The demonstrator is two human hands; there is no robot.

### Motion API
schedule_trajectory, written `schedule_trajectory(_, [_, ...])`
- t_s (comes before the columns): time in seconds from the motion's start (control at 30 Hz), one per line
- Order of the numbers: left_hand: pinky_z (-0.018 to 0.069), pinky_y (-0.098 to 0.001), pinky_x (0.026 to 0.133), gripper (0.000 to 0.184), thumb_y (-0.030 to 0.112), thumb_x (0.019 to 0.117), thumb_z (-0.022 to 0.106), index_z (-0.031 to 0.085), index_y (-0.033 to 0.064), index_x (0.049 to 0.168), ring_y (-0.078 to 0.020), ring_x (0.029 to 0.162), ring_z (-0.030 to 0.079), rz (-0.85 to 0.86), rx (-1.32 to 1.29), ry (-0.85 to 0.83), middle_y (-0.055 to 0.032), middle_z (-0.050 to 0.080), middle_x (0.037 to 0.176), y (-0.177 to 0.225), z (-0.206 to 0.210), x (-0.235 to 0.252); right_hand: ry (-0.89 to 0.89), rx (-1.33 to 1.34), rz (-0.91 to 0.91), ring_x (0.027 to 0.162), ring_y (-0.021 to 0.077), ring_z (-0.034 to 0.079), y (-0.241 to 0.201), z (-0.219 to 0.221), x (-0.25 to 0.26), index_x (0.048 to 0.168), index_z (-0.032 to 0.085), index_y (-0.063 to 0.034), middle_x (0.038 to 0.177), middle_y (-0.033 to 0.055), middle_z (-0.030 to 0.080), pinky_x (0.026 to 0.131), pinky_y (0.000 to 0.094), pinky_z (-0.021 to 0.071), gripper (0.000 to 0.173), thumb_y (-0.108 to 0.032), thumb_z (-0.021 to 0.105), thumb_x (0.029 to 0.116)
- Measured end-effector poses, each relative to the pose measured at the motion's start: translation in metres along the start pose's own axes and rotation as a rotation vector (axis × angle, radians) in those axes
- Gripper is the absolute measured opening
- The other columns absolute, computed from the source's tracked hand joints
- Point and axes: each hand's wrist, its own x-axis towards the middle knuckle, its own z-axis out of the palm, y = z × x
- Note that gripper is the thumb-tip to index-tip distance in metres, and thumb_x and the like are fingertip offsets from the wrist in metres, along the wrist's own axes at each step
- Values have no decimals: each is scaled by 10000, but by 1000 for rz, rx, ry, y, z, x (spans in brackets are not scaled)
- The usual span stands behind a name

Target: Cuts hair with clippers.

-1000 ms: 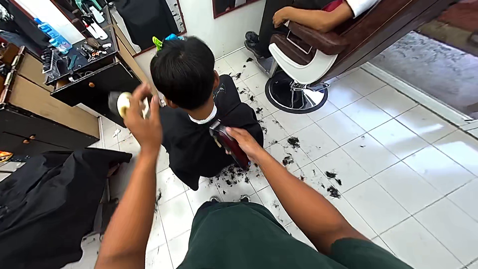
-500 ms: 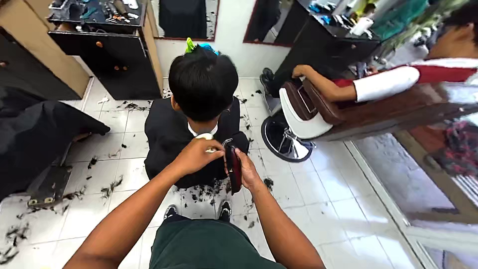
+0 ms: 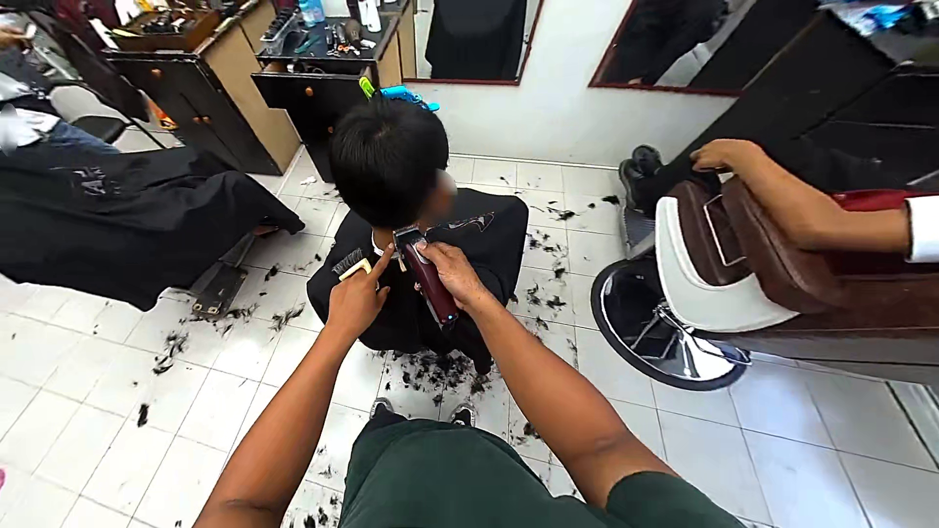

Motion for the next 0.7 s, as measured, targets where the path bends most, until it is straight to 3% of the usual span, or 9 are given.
schedule_trajectory(0.2, [520,-634,781,769,254,1000,655,248,375,1641,-444,931,683,-57,23,-20,-226,699,985,9,0,-3,-20,-67,-3,696,239,667,3,-3,0,1175,609,-12,903,156,660,663,413,599,468,-450,471,1085])
schedule_trajectory(0.3, [524,-635,790,784,258,999,658,230,397,1641,-446,950,682,-74,27,-22,-232,694,1013,10,2,-2,-56,-70,-128,759,240,676,7,-6,0,1262,592,-32,976,158,676,710,424,595,429,-406,466,1093])
schedule_trajectory(0.37, [522,-629,787,676,251,1007,646,358,341,1611,-435,909,682,-3,-26,111,-226,694,973,3,10,-7,-123,-68,-143,786,230,686,9,-19,-5,1294,582,-31,1004,152,681,739,417,602,376,-335,486,1095])
schedule_trajectory(0.43, [561,-592,717,429,181,987,642,641,153,1415,-384,818,714,210,-183,378,-202,729,940,-4,23,-13,-136,-25,-92,716,188,681,14,-38,-21,1267,599,-11,932,123,683,690,363,614,326,-264,497,1089])
schedule_trajectory(0.5, [576,-395,738,318,196,996,650,699,91,1293,-180,828,696,248,-503,193,-72,741,983,13,0,-21,-77,132,-68,741,177,687,32,-57,-43,1282,580,8,947,105,684,703,352,619,351,-239,413,1096])
schedule_trajectory(0.53, [552,-248,629,276,182,999,651,696,78,1251,-62,720,658,231,-738,-6,6,730,926,25,-19,-20,-39,249,-73,775,182,690,46,-62,-54,1301,544,9,970,96,682,723,356,616,400,-265,327,1106])
schedule_trajectory(0.57, [537,-188,546,229,129,995,628,693,47,1199,-23,636,649,263,-984,-151,32,734,855,34,-32,-14,-5,359,-65,790,186,686,58,-65,-65,1308,507,-5,967,89,678,726,351,608,451,-313,239,1118])
schedule_trajectory(0.63, [529,-169,538,208,82,980,602,699,24,1155,-10,613,642,384,-1206,-183,36,742,832,50,-36,8,75,463,28,730,185,664,70,-72,-82,1254,522,-36,898,82,671,659,326,588,560,-403,121,1123])
schedule_trajectory(0.7, [517,-189,549,236,83,1004,602,676,23,1220,-32,633,622,360,-1142,-141,-5,726,884,65,-25,35,115,441,137,647,172,641,74,-81,-95,1172,561,-50,816,69,657,589,303,571,618,-444,88,1116])
